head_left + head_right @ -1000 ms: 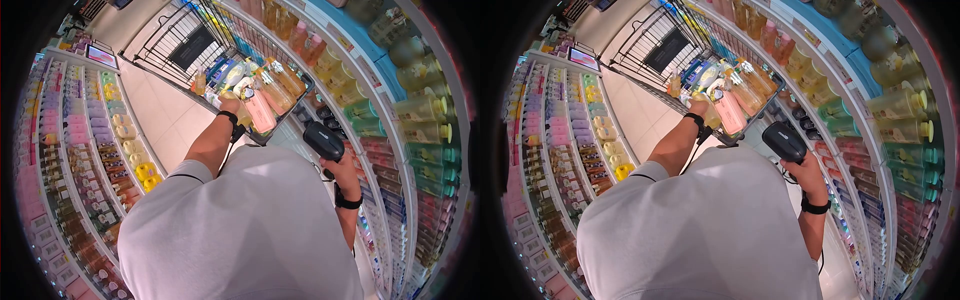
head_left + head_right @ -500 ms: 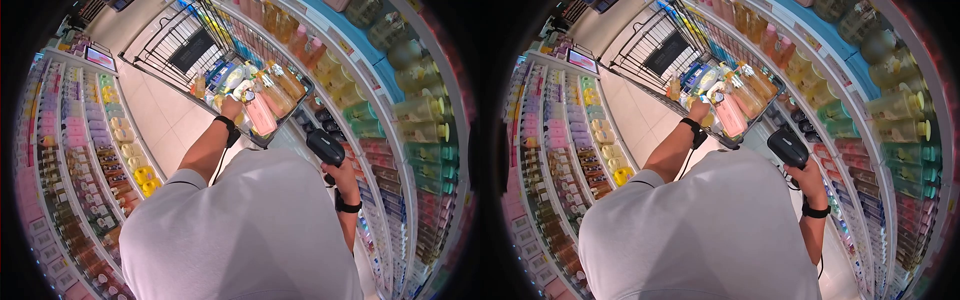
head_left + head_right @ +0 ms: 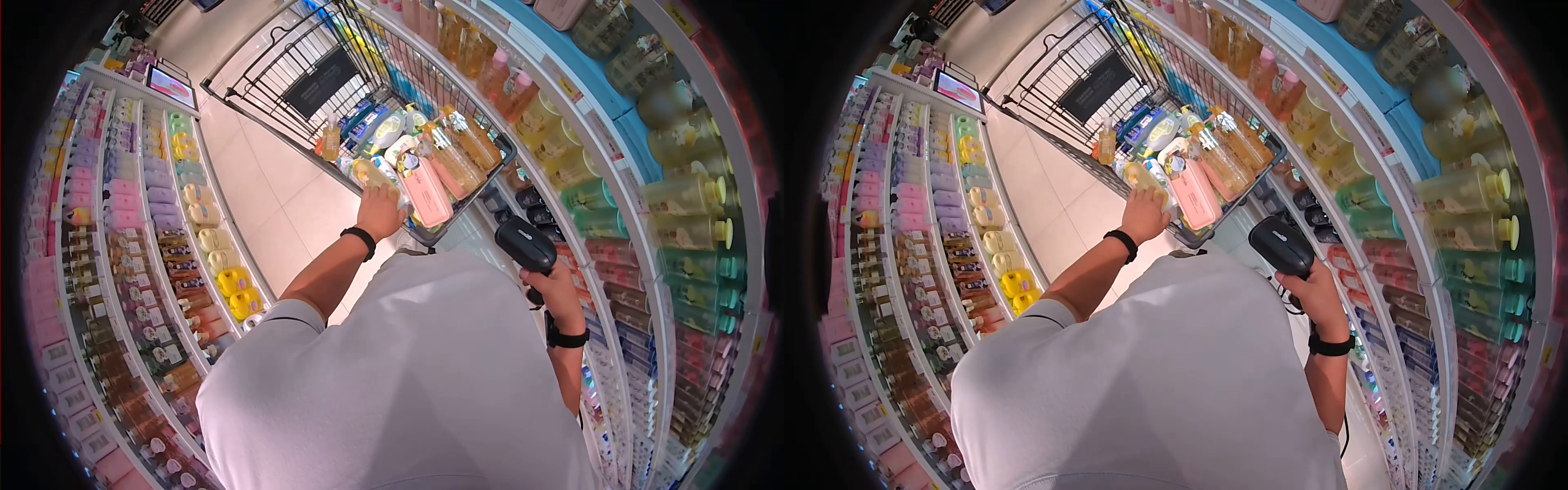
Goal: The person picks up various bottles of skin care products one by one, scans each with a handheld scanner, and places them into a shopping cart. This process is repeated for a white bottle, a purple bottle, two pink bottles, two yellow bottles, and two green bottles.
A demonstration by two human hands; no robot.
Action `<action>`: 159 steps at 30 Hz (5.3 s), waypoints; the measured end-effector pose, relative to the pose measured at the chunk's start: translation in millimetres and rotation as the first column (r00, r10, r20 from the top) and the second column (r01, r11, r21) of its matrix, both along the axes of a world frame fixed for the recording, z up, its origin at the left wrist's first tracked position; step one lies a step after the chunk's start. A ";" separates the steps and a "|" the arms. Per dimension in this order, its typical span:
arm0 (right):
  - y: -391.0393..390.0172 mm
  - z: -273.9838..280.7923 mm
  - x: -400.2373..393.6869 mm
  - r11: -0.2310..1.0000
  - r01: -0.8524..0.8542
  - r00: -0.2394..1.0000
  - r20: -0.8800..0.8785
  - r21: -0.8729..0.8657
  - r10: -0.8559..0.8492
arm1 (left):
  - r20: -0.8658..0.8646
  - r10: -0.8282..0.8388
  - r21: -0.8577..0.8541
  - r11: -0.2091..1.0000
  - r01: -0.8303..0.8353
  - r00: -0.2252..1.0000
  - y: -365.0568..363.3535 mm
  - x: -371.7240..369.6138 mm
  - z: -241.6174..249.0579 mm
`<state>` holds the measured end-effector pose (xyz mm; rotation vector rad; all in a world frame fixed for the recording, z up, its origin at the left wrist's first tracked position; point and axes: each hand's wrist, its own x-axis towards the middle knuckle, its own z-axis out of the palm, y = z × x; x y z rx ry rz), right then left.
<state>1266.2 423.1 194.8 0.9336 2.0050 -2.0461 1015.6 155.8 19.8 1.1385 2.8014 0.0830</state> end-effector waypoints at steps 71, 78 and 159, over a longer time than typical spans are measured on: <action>6.8 -16.1 -15.0 1.000 -0.025 0.999 -0.035 0.008 0.025 | -0.011 -0.001 -0.205 0.979 -0.001 1.000 -52.3 -15.3 22.0; 12.7 -23.8 -9.6 0.998 -0.064 0.998 -0.001 -0.007 0.064 | -0.065 0.048 -0.196 0.979 -0.060 0.997 -47.6 3.9 8.5; 80.1 -40.3 27.4 0.999 0.027 0.995 -0.095 0.023 -0.024 | 0.178 0.388 -0.004 0.919 -0.394 0.904 63.5 -5.9 21.0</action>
